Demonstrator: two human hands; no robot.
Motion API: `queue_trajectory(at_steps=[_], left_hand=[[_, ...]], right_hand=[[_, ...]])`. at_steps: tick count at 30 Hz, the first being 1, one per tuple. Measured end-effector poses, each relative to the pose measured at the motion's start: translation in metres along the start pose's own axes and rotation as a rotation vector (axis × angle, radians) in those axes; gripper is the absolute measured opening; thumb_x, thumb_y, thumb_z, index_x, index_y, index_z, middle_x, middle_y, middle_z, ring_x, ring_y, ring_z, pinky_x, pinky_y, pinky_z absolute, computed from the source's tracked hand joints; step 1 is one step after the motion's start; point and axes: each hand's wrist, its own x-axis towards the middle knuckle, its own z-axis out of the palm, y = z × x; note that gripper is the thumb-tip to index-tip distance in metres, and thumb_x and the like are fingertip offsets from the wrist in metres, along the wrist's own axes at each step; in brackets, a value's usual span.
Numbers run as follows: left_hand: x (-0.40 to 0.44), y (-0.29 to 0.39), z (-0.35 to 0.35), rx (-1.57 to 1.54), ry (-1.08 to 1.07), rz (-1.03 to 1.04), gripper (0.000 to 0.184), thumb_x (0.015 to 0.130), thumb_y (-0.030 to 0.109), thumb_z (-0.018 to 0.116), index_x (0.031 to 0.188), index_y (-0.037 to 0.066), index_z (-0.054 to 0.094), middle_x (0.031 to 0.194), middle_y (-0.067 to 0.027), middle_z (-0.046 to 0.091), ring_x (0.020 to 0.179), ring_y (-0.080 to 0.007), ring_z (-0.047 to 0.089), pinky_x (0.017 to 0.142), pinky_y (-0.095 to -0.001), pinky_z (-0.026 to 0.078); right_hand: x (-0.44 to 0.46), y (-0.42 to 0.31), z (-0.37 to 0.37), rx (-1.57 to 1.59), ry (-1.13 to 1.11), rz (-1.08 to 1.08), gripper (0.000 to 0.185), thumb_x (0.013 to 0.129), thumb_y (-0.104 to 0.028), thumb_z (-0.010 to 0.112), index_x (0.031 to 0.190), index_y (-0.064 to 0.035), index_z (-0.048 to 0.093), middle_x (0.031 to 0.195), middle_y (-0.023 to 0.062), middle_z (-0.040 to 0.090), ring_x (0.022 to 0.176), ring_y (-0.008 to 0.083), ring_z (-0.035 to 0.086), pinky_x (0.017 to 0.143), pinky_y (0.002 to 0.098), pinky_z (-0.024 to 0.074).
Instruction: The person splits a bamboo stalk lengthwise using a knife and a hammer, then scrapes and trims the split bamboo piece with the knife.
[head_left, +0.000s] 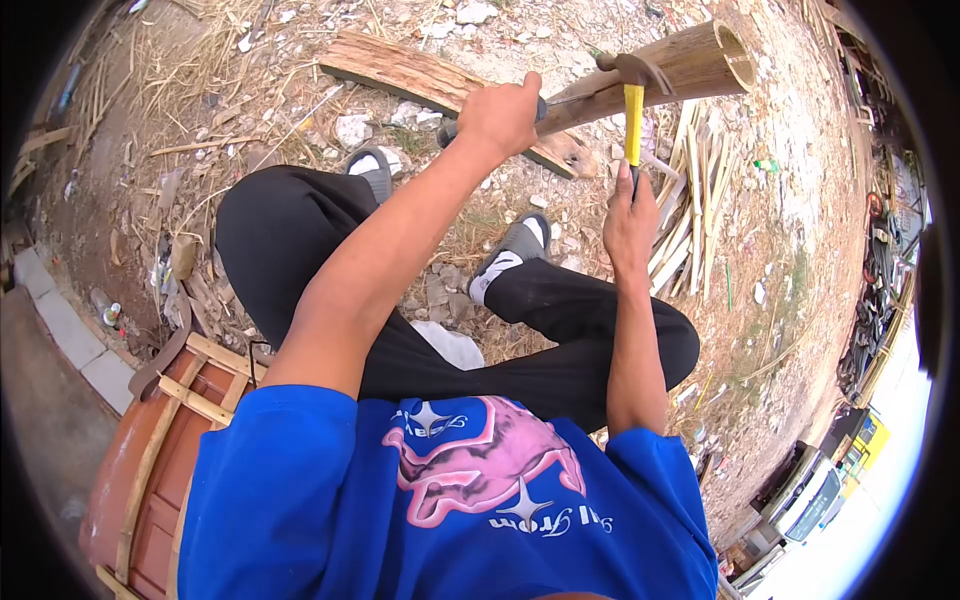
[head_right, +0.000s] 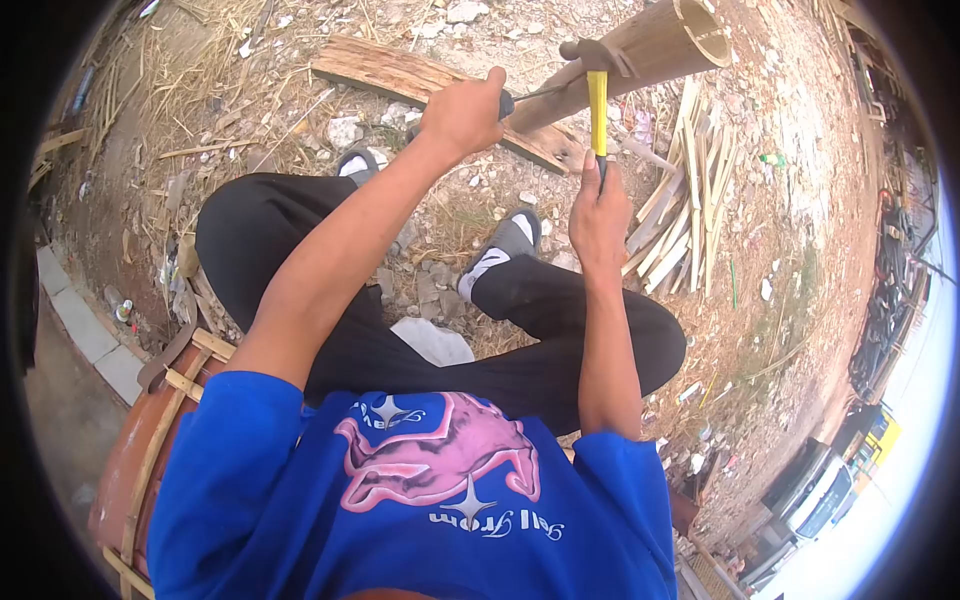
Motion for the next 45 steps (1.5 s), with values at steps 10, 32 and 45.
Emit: queue_trajectory(at_steps=[10, 32, 45], left_hand=[[0.0, 0.001, 0.004, -0.019, -0.06, -0.051, 0.042, 0.076, 0.013, 0.068, 0.113, 0.005, 0.049, 0.094, -0.0201, 0.07, 0.091, -0.0391, 0.069, 0.077, -0.0505, 0.054], [0.001, -0.005, 0.009, -0.013, -0.019, -0.027, 0.042, 0.075, 0.015, 0.07, 0.11, 0.005, 0.049, 0.091, -0.0213, 0.07, 0.088, -0.0411, 0.069, 0.076, -0.0528, 0.054], [0.012, -0.031, 0.022, -0.148, 0.034, -0.212, 0.047, 0.075, 0.023, 0.072, 0.112, 0.005, 0.049, 0.088, -0.0214, 0.069, 0.09, -0.0421, 0.068, 0.08, -0.0513, 0.053]], right_hand=[[-0.018, 0.049, 0.036, -0.096, 0.0, -0.053, 0.033, 0.104, -0.03, 0.047, 0.103, 0.0016, 0.057, 0.072, 0.0241, 0.059, 0.069, 0.0399, 0.061, 0.065, 0.05, 0.044], [0.013, -0.093, -0.092, 0.803, 0.328, -0.255, 0.048, 0.106, -0.048, 0.039, 0.083, -0.0062, 0.043, 0.065, -0.0015, 0.041, 0.053, 0.0062, 0.037, 0.048, 0.0206, 0.0311], [-0.035, 0.048, 0.007, -0.064, -0.033, 0.102, 0.038, 0.105, -0.036, 0.045, 0.097, -0.0002, 0.056, 0.072, 0.0229, 0.062, 0.072, 0.0449, 0.061, 0.064, 0.0529, 0.0417]])
